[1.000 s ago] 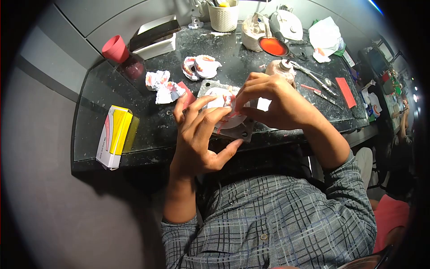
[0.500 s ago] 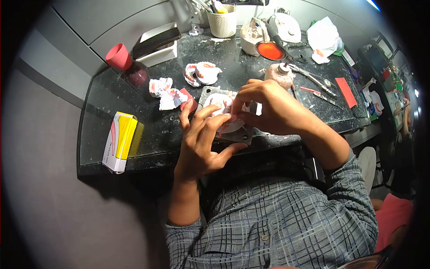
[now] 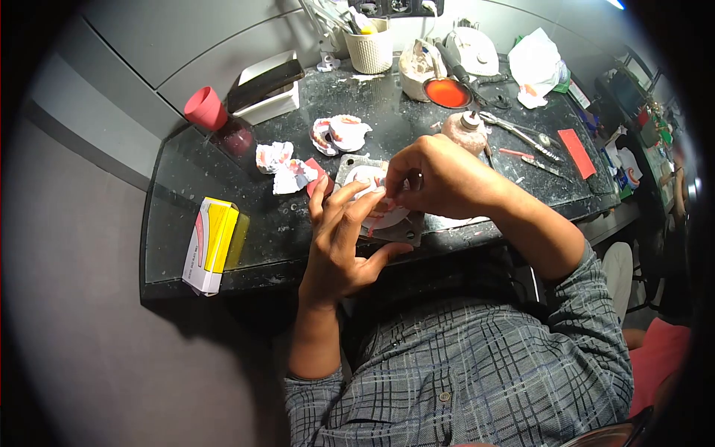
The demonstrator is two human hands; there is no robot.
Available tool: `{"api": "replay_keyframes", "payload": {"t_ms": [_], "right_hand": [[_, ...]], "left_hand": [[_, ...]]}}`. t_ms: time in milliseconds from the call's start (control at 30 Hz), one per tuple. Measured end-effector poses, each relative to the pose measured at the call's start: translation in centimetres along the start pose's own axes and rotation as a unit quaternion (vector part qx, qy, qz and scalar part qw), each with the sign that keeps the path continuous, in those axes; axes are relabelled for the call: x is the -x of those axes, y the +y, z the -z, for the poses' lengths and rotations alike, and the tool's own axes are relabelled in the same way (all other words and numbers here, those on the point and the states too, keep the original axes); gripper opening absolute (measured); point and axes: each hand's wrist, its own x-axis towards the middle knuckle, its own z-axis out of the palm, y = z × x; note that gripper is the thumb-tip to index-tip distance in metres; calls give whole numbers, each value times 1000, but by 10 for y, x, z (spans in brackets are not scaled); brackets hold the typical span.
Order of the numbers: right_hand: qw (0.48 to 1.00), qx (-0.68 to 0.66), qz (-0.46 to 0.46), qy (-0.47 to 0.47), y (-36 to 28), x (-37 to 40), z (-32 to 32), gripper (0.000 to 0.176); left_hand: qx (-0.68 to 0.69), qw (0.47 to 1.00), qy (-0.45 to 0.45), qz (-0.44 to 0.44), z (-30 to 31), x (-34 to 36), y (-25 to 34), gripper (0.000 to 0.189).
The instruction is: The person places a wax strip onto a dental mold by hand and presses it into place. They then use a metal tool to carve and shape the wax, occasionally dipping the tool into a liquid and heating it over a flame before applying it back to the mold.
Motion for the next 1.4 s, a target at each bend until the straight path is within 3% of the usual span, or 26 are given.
{"api": "replay_keyframes", "payload": {"t_ms": [367, 433, 533, 667, 733, 900, 967, 1067, 1100, 1233, 1400], "right_hand": [[1000, 29, -8, -1, -2, 4, 3, 12], [998, 19, 43, 32, 2, 9, 5, 12], [994, 34, 41, 95, 7, 25, 19, 14], [989, 12, 10, 147, 23, 61, 45, 11], [985, 29, -70, 155, 42, 85, 65, 11], [949, 177, -169, 197, 92, 139, 98, 13], [911, 264, -241, 207, 104, 155, 99, 13], [885, 318, -259, 219, 147, 176, 95, 16], [883, 351, -200, 238, 161, 183, 93, 15], [917, 209, -236, 243, 165, 188, 97, 9], [935, 170, -211, 228, 176, 195, 98, 15]], "left_hand": [[-47, 998, -33, -22, -2, 1, 1, 65], [-44, 998, -45, -25, -3, 2, 1, 62], [-36, 999, -33, -13, -4, -2, 6, 62], [-20, 999, -24, -18, -3, 0, 4, 62], [-25, 999, -22, -12, -4, 1, 5, 61], [-75, 997, -3, 29, -18, 5, 24, 58], [-102, 994, -11, 35, -23, 3, 35, 57], [-139, 989, -40, 39, -19, 1, 38, 55], [-147, 986, -62, 38, -14, 0, 38, 55], [-142, 978, -152, -15, 14, -8, 24, 51], [-130, 969, -200, -57, 27, -15, 7, 36]]}}
